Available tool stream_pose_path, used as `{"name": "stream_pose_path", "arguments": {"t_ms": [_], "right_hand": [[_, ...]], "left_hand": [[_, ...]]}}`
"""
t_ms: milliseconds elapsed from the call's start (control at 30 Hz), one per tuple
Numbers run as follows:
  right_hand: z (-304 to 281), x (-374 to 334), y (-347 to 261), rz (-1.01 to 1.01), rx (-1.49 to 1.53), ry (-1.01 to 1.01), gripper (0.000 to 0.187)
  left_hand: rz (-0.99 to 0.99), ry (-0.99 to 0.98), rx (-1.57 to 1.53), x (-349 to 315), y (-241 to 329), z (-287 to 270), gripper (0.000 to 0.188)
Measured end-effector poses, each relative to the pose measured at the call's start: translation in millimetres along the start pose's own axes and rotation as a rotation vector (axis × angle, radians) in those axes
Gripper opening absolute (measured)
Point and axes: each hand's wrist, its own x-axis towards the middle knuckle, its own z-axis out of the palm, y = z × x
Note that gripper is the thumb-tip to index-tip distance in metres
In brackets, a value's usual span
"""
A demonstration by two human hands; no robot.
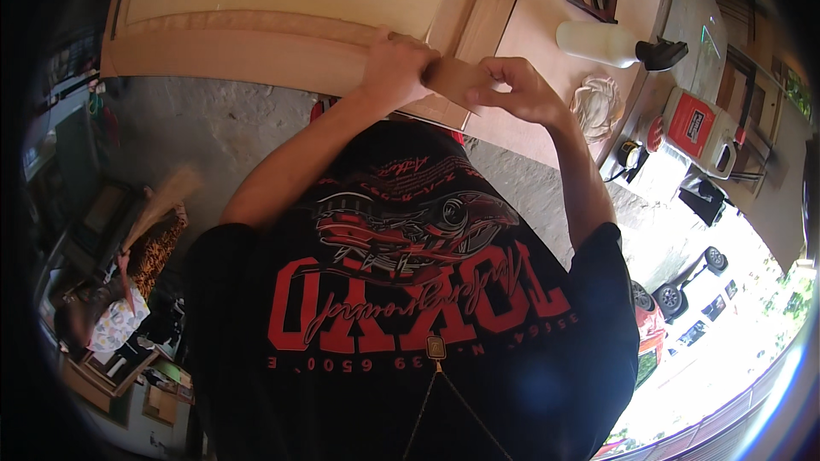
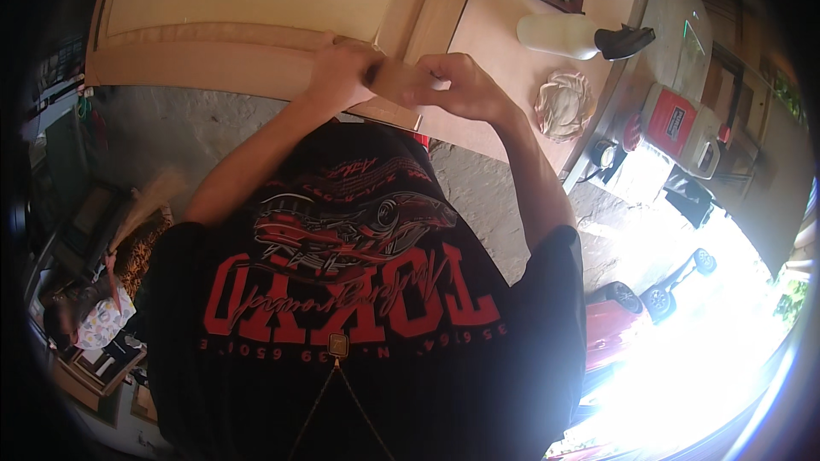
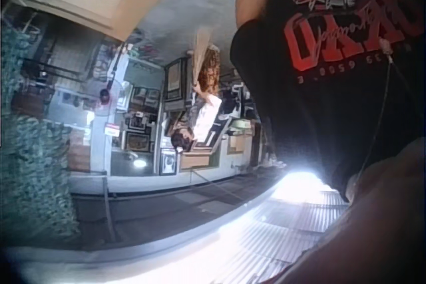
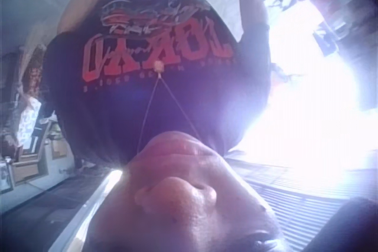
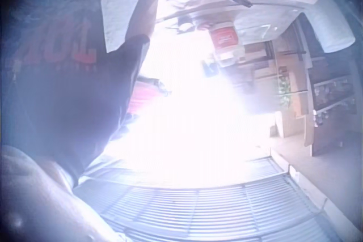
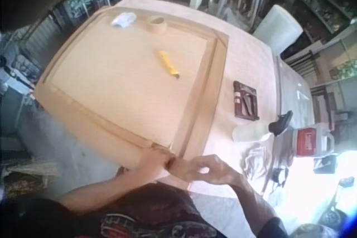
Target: The person assembles a wooden board by applying masking tape along the edges, cutting the tape with a utility knife, and wiping the surface with a cloth. The person repeatedly aligns and secures the tape on the board's perimeter.
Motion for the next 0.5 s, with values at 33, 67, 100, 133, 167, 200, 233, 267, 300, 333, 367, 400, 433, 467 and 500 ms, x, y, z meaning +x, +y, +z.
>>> {"name": "stream_pose_path", "arguments": {"t_ms": [33, 67, 100, 133, 167, 200, 233, 267, 300, 333, 367, 400, 433, 467, 500], "right_hand": [[0.0, 2.2, 2.7, 0.017, 0.052, -0.011, 0.030], [0.3, 3.4, 5.9, 0.048, 0.098, -0.008, 0.030], [1.1, 4.1, 8.9, 0.058, 0.153, -0.003, 0.030], [2.5, 3.8, 11.9, 0.068, 0.208, -0.011, 0.031], [4.2, 3.5, 14.4, 0.104, 0.203, 0.007, 0.032], [5.9, 2.5, 16.3, 0.137, 0.197, 0.014, 0.033], [7.3, 0.7, 17.5, 0.238, 0.153, 0.060, 0.034], [8.4, -2.7, 18.0, 0.151, 0.177, 0.042, 0.031], [9.0, -8.2, 17.7, 0.129, 0.161, 0.063, 0.029], [8.8, -12.7, 16.9, 0.107, 0.145, 0.084, 0.027], [4.4, -17.5, 15.8, 0.158, 0.032, 0.074, 0.029], [-2.3, -23.7, 14.0, 0.209, -0.080, 0.066, 0.031], [-7.3, -29.5, 12.4, 0.233, -0.183, 0.072, 0.033], [-11.9, -34.4, 10.8, 0.295, -0.233, 0.064, 0.034], [-14.8, -39.8, 9.1, 0.335, -0.273, 0.066, 0.035]], "left_hand": [[0.006, 0.007, 0.007, 0.8, -0.5, 0.0, 0.022], [0.003, 0.002, 0.023, 1.0, -1.0, 0.4, 0.023], [0.003, 0.004, 0.031, 0.4, -1.7, 0.8, 0.025], [0.000, -0.045, 0.045, -1.6, -2.5, 1.3, 0.026], [0.003, -0.085, 0.053, -4.1, -3.7, 2.0, 0.027], [0.020, -0.080, 0.046, -6.4, -5.6, 3.2, 0.029], [0.021, -0.051, 0.043, -8.8, -7.7, 4.9, 0.030], [0.038, 0.020, 0.024, -11.5, -10.0, 6.7, 0.032], [0.043, 0.077, -0.004, -13.8, -12.3, 8.9, 0.033], [0.045, 0.110, -0.004, -16.0, -14.6, 11.1, 0.034], [0.034, 0.124, -0.013, -18.7, -15.9, 12.9, 0.035], [0.026, 0.138, -0.022, -20.6, -17.5, 14.2, 0.036], [0.026, 0.141, -0.015, -21.7, -19.0, 14.8, 0.037], [0.025, 0.147, -0.011, -22.1, -19.9, 15.2, 0.039], [0.019, 0.146, -0.011, -22.5, -19.8, 15.2, 0.041]]}}
